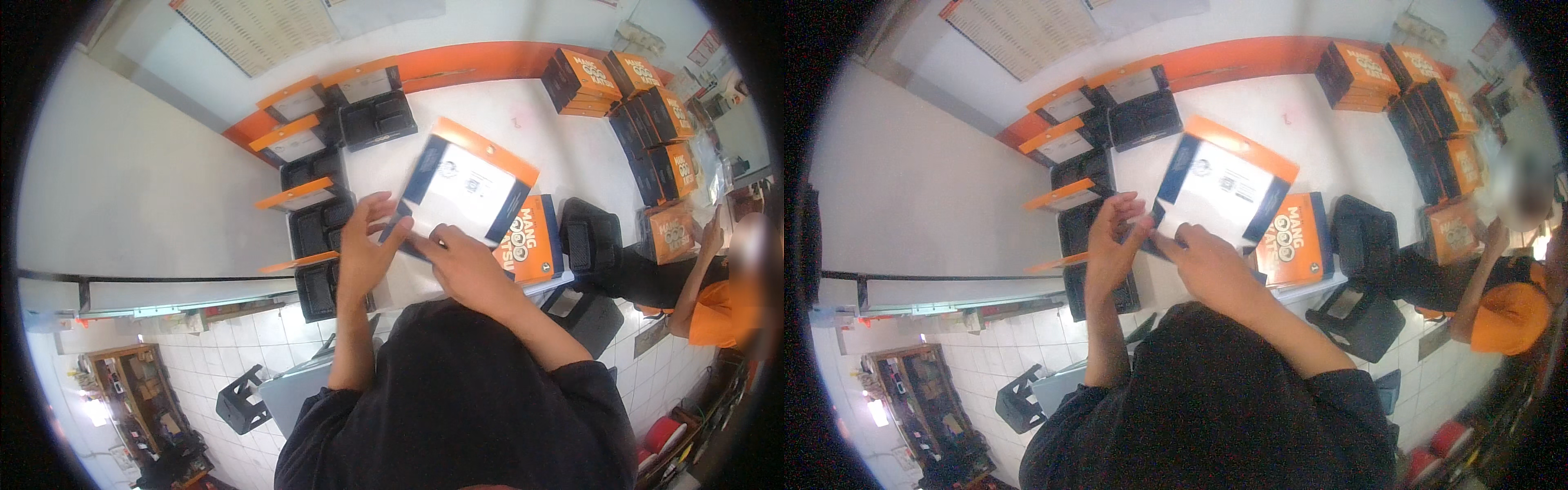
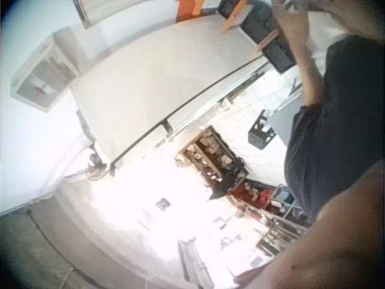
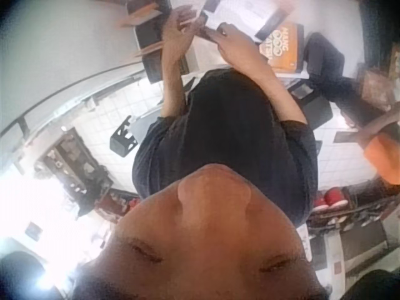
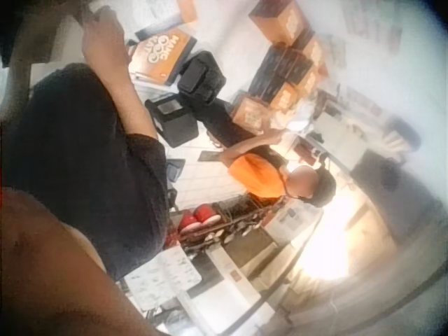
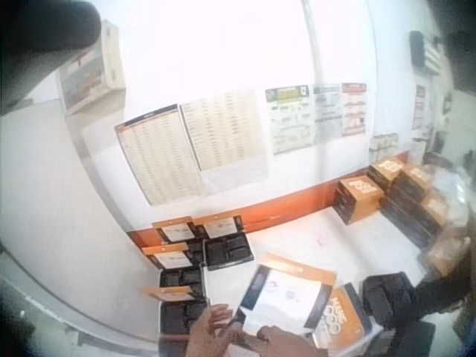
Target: The person assembles orange and blue branded food boxes by inserting black plastic trays into the cardboard shells. They repeatedly pick up trays, place them into the boxes, and stack the completed units on a white counter in a commercial kitchen environment.
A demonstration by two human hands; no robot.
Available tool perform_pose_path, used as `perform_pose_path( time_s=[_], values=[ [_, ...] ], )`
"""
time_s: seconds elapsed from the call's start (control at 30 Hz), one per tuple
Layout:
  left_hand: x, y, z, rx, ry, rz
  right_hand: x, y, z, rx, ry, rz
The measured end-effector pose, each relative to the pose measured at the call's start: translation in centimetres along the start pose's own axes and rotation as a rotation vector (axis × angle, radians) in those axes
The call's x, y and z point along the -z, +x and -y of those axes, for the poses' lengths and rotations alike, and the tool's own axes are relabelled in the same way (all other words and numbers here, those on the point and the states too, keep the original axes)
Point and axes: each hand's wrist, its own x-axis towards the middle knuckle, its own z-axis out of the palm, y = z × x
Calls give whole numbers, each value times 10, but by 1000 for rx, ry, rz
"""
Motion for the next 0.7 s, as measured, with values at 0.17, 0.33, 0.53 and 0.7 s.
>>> perform_pose_path(
  time_s=[0.17,0.33,0.53,0.7],
  values=[
    [23,12,64,-10,426,339,-26,0,2,123,-268,189],
    [-2,17,103,178,557,580,-72,-13,-20,86,-26,185],
    [0,2,137,100,494,478,-47,-36,-42,-108,-61,278],
    [11,-12,146,15,436,350,-48,-39,-91,-525,-280,242]
  ],
)
